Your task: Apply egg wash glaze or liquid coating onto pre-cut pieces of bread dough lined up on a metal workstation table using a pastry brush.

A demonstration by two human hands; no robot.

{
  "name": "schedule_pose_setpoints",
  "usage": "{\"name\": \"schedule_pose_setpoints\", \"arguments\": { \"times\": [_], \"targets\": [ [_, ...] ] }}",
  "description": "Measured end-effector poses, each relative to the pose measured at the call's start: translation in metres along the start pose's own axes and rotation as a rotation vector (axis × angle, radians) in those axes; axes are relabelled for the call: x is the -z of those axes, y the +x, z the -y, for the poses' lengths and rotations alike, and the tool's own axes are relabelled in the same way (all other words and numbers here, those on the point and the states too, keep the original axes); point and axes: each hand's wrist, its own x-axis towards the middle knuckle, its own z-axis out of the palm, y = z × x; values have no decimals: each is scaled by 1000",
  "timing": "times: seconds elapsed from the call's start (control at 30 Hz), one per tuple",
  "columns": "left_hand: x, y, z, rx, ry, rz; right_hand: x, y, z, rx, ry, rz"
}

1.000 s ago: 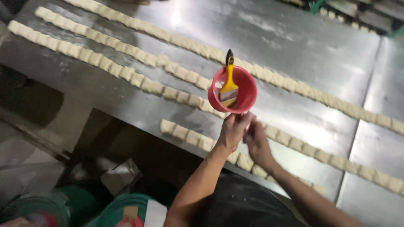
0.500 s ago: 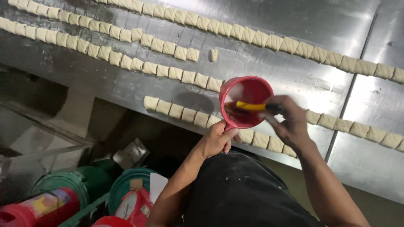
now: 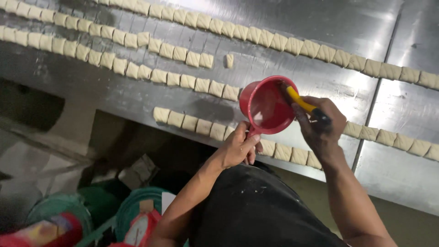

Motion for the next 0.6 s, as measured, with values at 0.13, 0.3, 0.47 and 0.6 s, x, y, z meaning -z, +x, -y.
{"name": "schedule_pose_setpoints", "arguments": {
  "times": [0.13,0.3,0.47,0.6],
  "targets": [
    [21,10,-16,39,11,61,-28,6,23,237,-180,-146],
    [88,32,6,-68,140,134,-101,-1,-4,-171,341,-267],
    [177,-2,-64,14,169,204,-164,34,98,-523,914,-311],
    [245,-35,-82,28,223,202,-219,37,138,-154,105,-265]
  ]
}}
